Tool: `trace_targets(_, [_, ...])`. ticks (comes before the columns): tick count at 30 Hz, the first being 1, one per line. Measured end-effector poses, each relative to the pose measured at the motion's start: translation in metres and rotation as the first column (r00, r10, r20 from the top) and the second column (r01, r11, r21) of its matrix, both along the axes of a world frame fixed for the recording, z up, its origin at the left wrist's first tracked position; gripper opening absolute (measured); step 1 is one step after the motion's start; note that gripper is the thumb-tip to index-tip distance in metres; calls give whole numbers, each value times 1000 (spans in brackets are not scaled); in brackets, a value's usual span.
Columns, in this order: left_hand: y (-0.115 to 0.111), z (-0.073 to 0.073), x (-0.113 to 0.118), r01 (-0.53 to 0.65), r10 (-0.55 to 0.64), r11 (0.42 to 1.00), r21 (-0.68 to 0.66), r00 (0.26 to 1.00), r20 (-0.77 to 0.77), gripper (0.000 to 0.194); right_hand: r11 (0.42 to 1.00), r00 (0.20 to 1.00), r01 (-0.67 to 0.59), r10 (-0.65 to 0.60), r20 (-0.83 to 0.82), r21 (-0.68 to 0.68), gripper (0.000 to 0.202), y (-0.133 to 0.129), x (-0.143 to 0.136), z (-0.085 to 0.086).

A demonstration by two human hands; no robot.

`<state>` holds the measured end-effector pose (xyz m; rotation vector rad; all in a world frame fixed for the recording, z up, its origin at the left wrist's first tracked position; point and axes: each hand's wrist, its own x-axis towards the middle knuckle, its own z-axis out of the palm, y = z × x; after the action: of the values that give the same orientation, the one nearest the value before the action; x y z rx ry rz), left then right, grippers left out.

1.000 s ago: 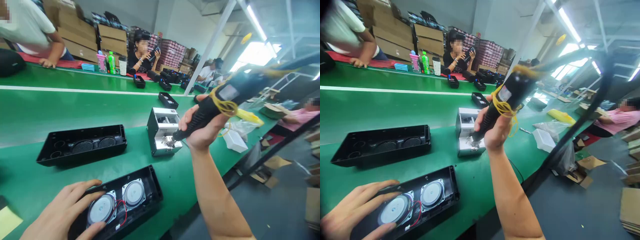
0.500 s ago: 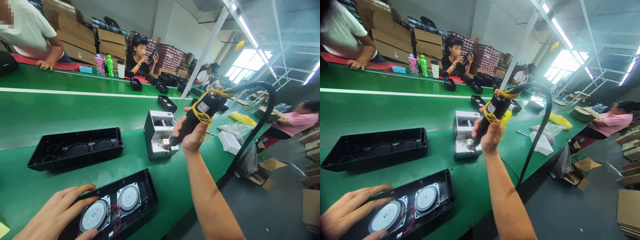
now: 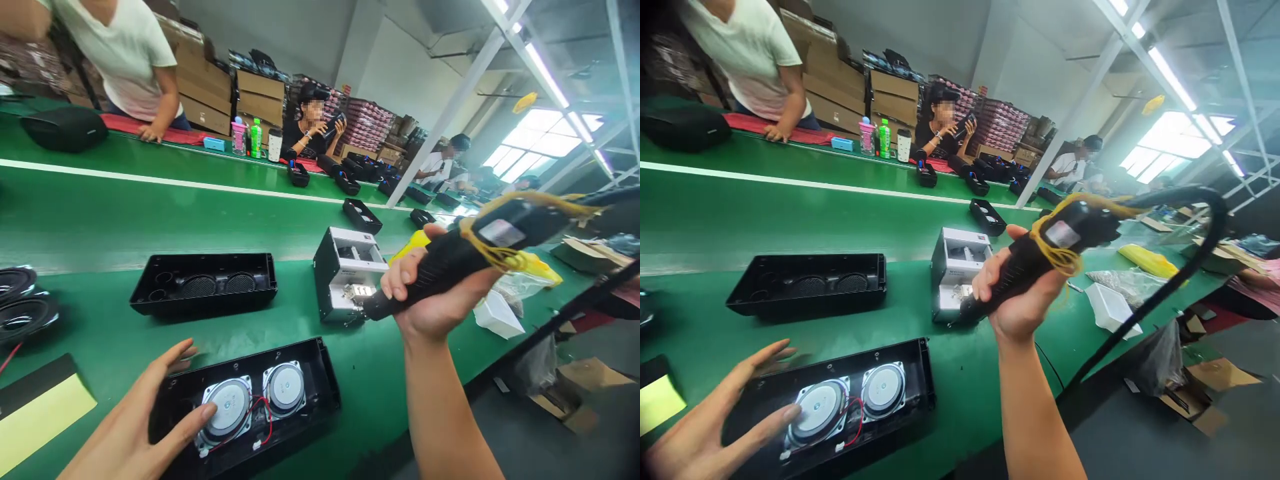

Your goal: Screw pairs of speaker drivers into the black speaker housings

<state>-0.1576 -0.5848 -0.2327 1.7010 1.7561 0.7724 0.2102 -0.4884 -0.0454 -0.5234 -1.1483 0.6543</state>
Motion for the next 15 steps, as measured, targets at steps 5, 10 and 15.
trace_targets(5, [-8,26,20,-60,58,988,-140,998,-15,93,983,982,-184,182,-49,-23,59,-13,-49,29])
trace_targets(10, [-13,60,41,-122,96,956,-267,989,-109,100,897,901,-432,424,-91,-94,61,-19,-114,31])
trace_targets(15, [-12,85,49,-120,44,940,-321,971,-234,94,763,769,-639,632,-92,-94,65,-21,-167,1])
